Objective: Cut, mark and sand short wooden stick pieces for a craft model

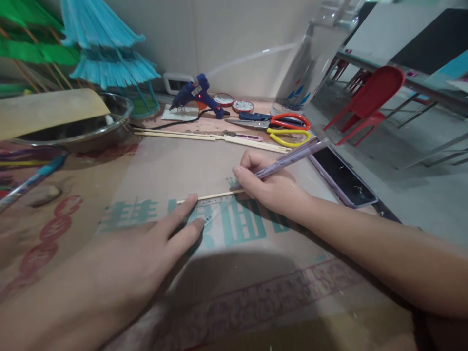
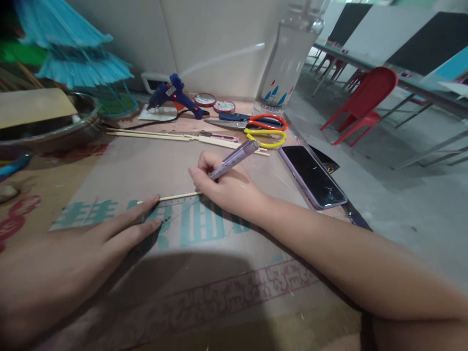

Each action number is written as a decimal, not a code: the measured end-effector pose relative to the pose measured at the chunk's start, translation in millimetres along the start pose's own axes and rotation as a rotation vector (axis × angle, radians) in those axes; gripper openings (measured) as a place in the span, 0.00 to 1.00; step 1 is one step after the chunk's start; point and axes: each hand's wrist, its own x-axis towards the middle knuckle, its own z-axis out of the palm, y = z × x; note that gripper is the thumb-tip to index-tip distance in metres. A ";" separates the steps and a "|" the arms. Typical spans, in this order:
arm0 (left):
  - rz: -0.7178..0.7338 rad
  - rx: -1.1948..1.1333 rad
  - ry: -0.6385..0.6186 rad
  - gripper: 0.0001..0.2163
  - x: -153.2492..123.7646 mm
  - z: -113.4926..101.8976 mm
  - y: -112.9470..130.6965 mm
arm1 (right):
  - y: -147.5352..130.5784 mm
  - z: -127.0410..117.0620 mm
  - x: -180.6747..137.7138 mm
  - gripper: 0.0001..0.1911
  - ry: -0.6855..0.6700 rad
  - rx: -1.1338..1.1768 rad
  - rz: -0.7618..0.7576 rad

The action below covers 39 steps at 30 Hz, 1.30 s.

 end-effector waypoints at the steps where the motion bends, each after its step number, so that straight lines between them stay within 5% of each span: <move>1: 0.049 0.040 -0.008 0.25 6.9 -4.9 0.2 | 0.5 0.0 0.1 0.15 0.000 0.012 0.017; 8: 0.079 0.187 -0.007 0.13 59.4 -19.8 -10.3 | 0.7 1.2 -0.9 0.14 -0.025 0.016 0.026; 12: 0.070 0.333 -0.027 0.13 74.3 -28.7 -16.2 | -6.1 -11.4 3.4 0.14 0.085 -0.021 -0.065; 16: -0.041 0.453 0.052 0.14 87.8 -48.4 -35.8 | -0.5 -40.1 17.0 0.13 0.227 -0.193 -0.133; 21: -0.128 0.505 0.139 0.17 100.4 -61.5 -66.8 | 37.9 -71.5 33.4 0.09 0.127 -0.562 -0.075; 25: -0.111 0.453 0.175 0.15 95.3 -51.5 -62.8 | 55.0 -76.1 32.4 0.09 0.034 -0.661 -0.033; 39: 0.025 0.141 0.114 0.15 45.2 -34.8 -18.5 | 48.4 -70.5 29.3 0.07 -0.064 -0.757 0.071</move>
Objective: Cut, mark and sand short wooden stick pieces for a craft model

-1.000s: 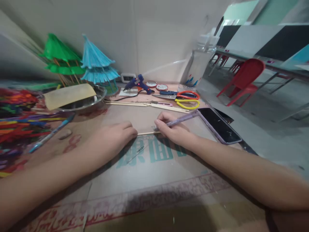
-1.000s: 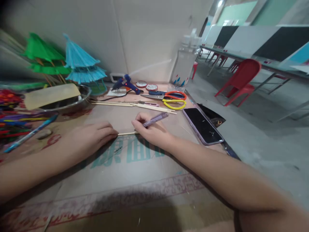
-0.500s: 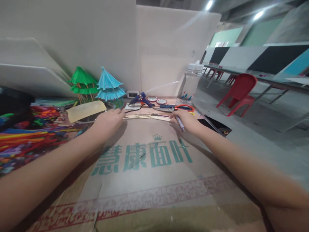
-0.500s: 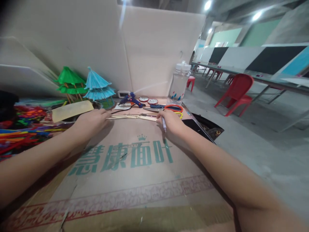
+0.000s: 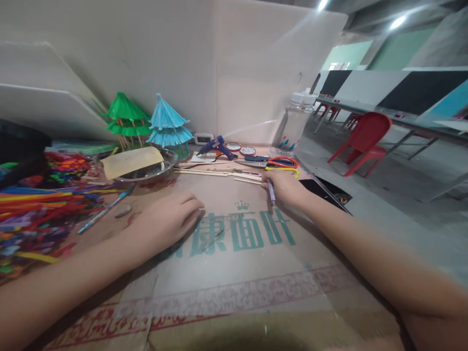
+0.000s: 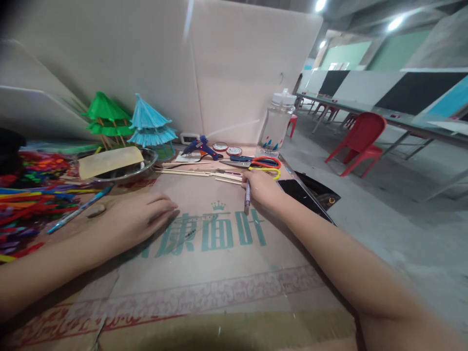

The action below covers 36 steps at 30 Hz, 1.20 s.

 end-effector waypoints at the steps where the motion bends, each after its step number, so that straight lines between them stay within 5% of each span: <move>1: 0.015 -0.014 0.002 0.14 -2.2 0.3 2.9 | 0.8 -0.2 0.3 0.08 -0.001 -0.004 -0.006; 7: 0.115 -0.053 0.007 0.14 -16.1 4.2 22.3 | -24.3 -7.3 -8.7 0.10 0.030 0.075 -0.051; 14: 0.260 0.065 0.029 0.12 -33.1 6.1 35.4 | -80.2 3.4 -35.8 0.09 -0.008 0.134 -0.388; 27: 0.237 0.207 -0.288 0.31 -26.0 -5.2 49.2 | -71.6 28.7 -31.6 0.14 -0.005 0.304 -0.511; 36: 0.190 0.216 -0.238 0.23 -33.2 -2.5 52.2 | -67.1 24.4 -30.8 0.13 -0.027 0.334 -0.486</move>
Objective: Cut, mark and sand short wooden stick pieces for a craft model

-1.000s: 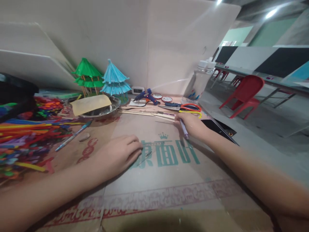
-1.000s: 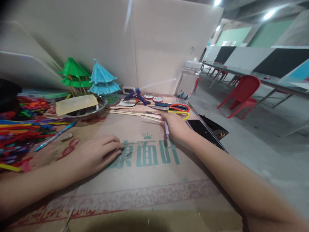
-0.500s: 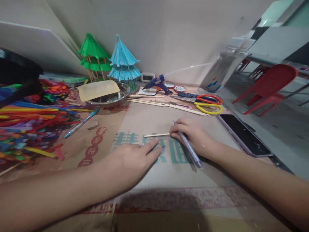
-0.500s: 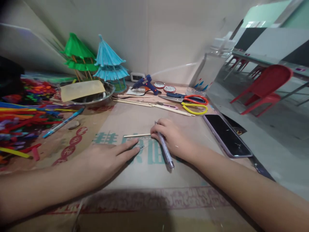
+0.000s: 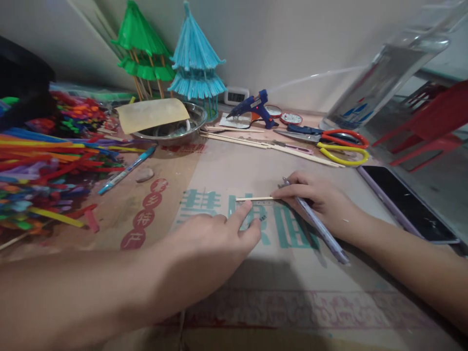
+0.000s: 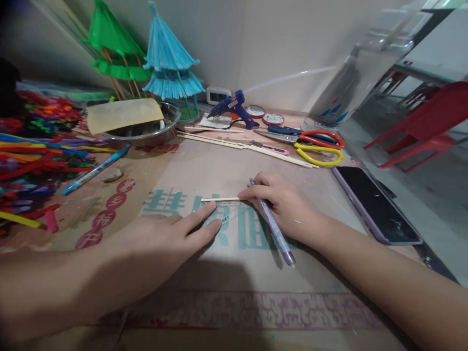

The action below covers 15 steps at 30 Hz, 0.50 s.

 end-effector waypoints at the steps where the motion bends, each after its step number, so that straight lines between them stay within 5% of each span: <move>1: -0.003 0.008 0.007 0.23 -0.4 0.0 1.3 | -0.5 0.3 -0.1 0.14 0.003 -0.001 0.002; 15: -0.041 0.021 0.061 0.17 -1.6 3.0 5.3 | 0.8 0.4 -0.1 0.14 -0.030 0.028 0.040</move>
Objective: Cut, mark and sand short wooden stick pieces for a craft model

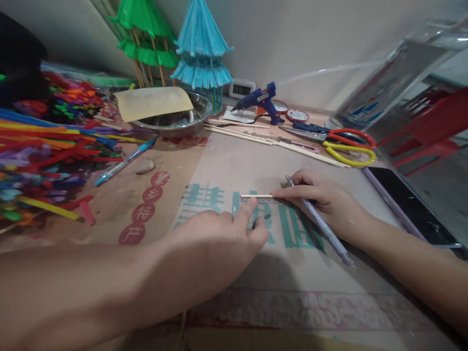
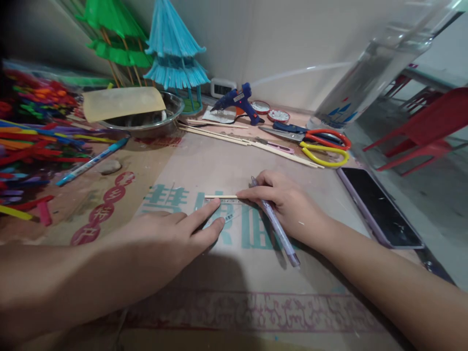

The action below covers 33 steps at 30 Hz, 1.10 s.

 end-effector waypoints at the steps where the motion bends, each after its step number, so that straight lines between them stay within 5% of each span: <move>1: 0.002 0.000 0.004 0.18 -0.3 0.9 0.2 | 0.0 0.1 0.2 0.14 -0.001 -0.002 -0.002; 21: 0.021 -0.001 -0.127 0.25 0.1 -3.9 2.1 | -3.0 -1.2 1.4 0.15 -0.006 -0.037 -0.025; 33: -0.011 -0.081 -0.097 0.25 -2.5 -0.1 1.7 | -4.8 -1.6 3.6 0.15 -0.004 -0.079 -0.036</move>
